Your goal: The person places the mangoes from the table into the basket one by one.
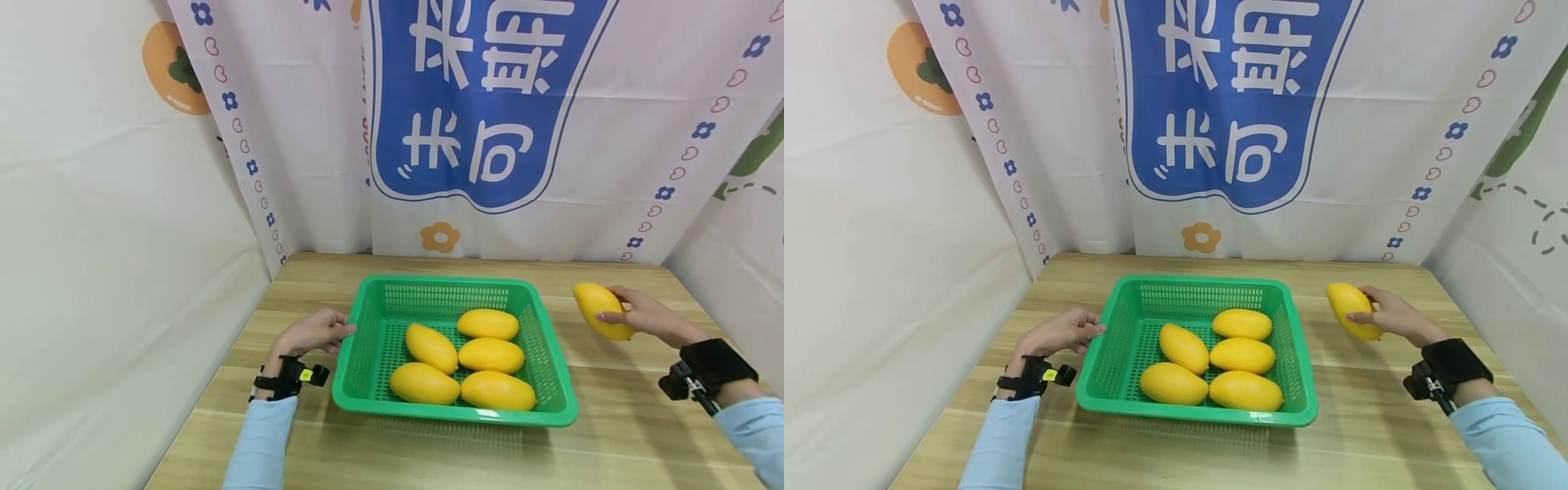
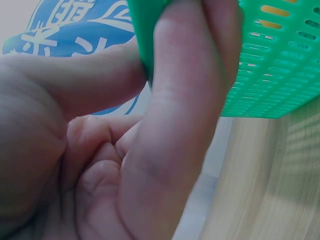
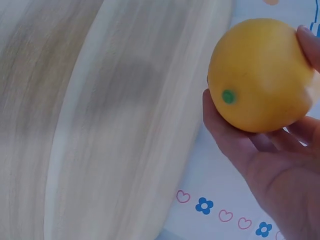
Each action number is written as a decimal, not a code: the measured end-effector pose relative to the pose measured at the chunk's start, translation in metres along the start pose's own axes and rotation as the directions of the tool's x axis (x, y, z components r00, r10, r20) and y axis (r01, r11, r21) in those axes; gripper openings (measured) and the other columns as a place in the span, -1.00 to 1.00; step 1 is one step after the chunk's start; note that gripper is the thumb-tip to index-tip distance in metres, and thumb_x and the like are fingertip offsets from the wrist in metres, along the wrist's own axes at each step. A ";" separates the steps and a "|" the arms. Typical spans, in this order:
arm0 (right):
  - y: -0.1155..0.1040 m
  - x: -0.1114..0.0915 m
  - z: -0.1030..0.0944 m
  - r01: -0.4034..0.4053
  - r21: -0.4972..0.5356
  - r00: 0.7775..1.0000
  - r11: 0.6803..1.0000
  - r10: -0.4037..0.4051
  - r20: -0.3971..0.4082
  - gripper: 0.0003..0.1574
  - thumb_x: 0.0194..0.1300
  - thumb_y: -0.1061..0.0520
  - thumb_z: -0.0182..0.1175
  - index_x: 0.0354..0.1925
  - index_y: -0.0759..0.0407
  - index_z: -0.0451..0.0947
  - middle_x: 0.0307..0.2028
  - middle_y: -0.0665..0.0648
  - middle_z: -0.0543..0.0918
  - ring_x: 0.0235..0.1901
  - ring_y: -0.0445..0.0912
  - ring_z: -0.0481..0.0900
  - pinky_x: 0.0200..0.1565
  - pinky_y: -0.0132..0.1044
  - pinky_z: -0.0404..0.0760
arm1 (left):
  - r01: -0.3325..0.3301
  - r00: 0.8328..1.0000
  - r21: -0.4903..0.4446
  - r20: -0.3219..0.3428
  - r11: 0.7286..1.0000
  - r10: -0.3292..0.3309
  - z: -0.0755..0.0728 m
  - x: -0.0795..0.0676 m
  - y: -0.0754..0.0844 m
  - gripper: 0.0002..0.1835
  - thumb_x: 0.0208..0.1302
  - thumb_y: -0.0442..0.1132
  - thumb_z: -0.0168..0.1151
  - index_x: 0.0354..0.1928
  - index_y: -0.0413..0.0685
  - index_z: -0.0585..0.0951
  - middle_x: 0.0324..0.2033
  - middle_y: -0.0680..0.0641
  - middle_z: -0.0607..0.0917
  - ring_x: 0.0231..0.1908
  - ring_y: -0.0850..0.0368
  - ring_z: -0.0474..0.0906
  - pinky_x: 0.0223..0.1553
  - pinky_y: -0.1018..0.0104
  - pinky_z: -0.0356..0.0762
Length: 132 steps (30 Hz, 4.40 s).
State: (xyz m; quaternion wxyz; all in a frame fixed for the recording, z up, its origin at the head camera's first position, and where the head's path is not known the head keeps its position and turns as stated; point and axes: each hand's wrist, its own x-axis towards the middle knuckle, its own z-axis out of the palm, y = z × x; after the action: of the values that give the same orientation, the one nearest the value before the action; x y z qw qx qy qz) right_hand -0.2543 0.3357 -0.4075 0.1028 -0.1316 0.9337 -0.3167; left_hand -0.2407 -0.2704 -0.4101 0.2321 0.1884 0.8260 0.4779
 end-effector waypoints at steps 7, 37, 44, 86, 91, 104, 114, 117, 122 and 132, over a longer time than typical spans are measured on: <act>-0.008 -0.002 -0.002 0.002 0.040 1.000 0.999 -0.002 -0.001 -0.12 0.39 -0.15 0.09 0.32 0.47 0.07 0.21 0.60 0.27 -0.13 0.17 0.46 -0.25 -0.11 0.57 | 0.000 1.000 -0.004 -0.001 1.000 0.000 0.000 0.000 0.000 -0.74 0.46 -0.25 0.01 -0.25 -0.32 0.59 -0.64 0.03 0.43 -0.62 0.21 0.45 -0.37 0.07 0.68; -0.054 -0.005 0.000 0.080 0.049 0.996 0.996 -0.079 -0.038 -0.20 0.41 -0.14 0.06 0.36 0.33 0.12 0.23 0.50 0.32 0.00 0.25 0.43 -0.09 0.13 0.57 | -0.009 1.000 -0.017 0.014 1.000 0.009 0.000 0.001 -0.002 -0.72 0.47 -0.25 -0.01 -0.12 -0.34 0.60 -0.55 -0.02 0.62 -0.53 0.15 0.57 -0.25 -0.14 0.66; -0.061 -0.004 0.001 0.102 0.054 0.994 0.993 -0.100 -0.035 -0.25 0.42 -0.09 0.06 0.35 0.32 0.14 0.21 0.48 0.35 0.00 0.25 0.43 -0.13 0.05 0.59 | -0.005 1.000 -0.007 0.004 1.000 0.005 0.000 0.001 -0.002 -0.73 0.46 -0.24 0.00 -0.18 -0.34 0.59 -0.61 0.01 0.51 -0.58 0.14 0.50 -0.34 0.04 0.69; -0.122 0.013 0.016 0.195 0.066 0.981 0.979 -0.196 0.005 -0.20 0.37 -0.12 0.13 0.35 0.28 0.16 0.14 0.35 0.47 0.09 0.26 0.44 0.02 0.25 0.52 | -0.005 1.000 -0.007 -0.001 1.000 0.005 0.001 0.000 -0.001 -0.75 0.46 -0.26 0.01 -0.27 -0.31 0.57 -0.66 0.04 0.38 -0.63 0.21 0.42 -0.49 0.37 0.60; -0.130 0.019 0.020 0.219 0.081 0.975 0.972 -0.222 0.017 -0.22 0.36 -0.11 0.15 0.34 0.27 0.19 0.13 0.32 0.48 0.08 0.23 0.44 0.07 0.27 0.48 | -0.003 1.000 -0.006 0.000 1.000 0.003 0.002 0.001 -0.002 -0.74 0.47 -0.25 0.00 -0.32 -0.28 0.54 -0.67 0.04 0.36 -0.65 0.22 0.39 -0.51 0.36 0.58; -0.143 0.032 0.031 0.241 0.091 0.969 0.966 -0.244 0.032 -0.20 0.31 -0.12 0.20 0.33 0.26 0.22 0.14 0.30 0.50 0.08 0.17 0.46 0.12 0.29 0.44 | -0.003 1.000 0.016 -0.002 1.000 0.003 0.002 0.000 -0.003 -0.74 0.46 -0.25 0.01 -0.20 -0.31 0.60 -0.61 0.01 0.51 -0.55 0.14 0.55 -0.23 -0.17 0.65; -0.155 0.041 0.036 0.240 0.102 0.968 0.965 -0.246 0.057 -0.15 0.30 -0.16 0.20 0.36 0.24 0.19 0.20 0.32 0.45 0.13 0.19 0.44 0.13 0.27 0.43 | -0.010 1.000 0.019 0.001 1.000 0.010 0.001 0.002 -0.004 -0.72 0.46 -0.22 0.01 -0.40 -0.24 0.52 -0.65 0.04 0.40 -0.62 0.19 0.44 -0.36 0.06 0.68; -0.158 0.043 0.036 0.243 0.113 0.966 0.963 -0.251 0.064 -0.15 0.30 -0.15 0.20 0.36 0.24 0.19 0.19 0.32 0.45 0.13 0.19 0.44 0.13 0.26 0.44 | -0.010 1.000 0.022 -0.002 1.000 0.010 0.001 0.002 -0.003 -0.71 0.46 -0.22 0.02 -0.45 -0.21 0.47 -0.65 0.04 0.37 -0.63 0.18 0.42 -0.41 0.20 0.66; -0.161 0.045 0.039 0.245 0.119 0.964 0.962 -0.255 0.077 -0.17 0.29 -0.15 0.21 0.35 0.22 0.21 0.19 0.30 0.46 0.14 0.19 0.44 0.13 0.25 0.44 | -0.013 1.000 0.023 -0.006 1.000 0.013 0.001 0.002 -0.003 -0.71 0.46 -0.22 0.02 -0.44 -0.22 0.50 -0.65 0.04 0.39 -0.62 0.18 0.45 -0.42 0.26 0.66; -0.170 0.053 0.045 0.261 0.114 0.957 0.959 -0.273 0.099 -0.21 0.29 -0.12 0.23 0.33 0.21 0.24 0.15 0.27 0.50 0.11 0.15 0.45 0.14 0.23 0.43 | -0.008 1.000 0.021 -0.008 1.000 0.008 0.001 0.002 -0.002 -0.73 0.46 -0.22 0.02 -0.31 -0.28 0.58 -0.67 0.04 0.40 -0.60 0.16 0.48 -0.36 0.15 0.69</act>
State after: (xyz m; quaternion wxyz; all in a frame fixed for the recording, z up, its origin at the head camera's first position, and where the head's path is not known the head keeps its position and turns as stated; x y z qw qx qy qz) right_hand -0.2609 0.1635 -0.3432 0.1184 -0.2689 0.8829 -0.3662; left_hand -0.2420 -0.2702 -0.4126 0.2250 0.1923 0.8312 0.4707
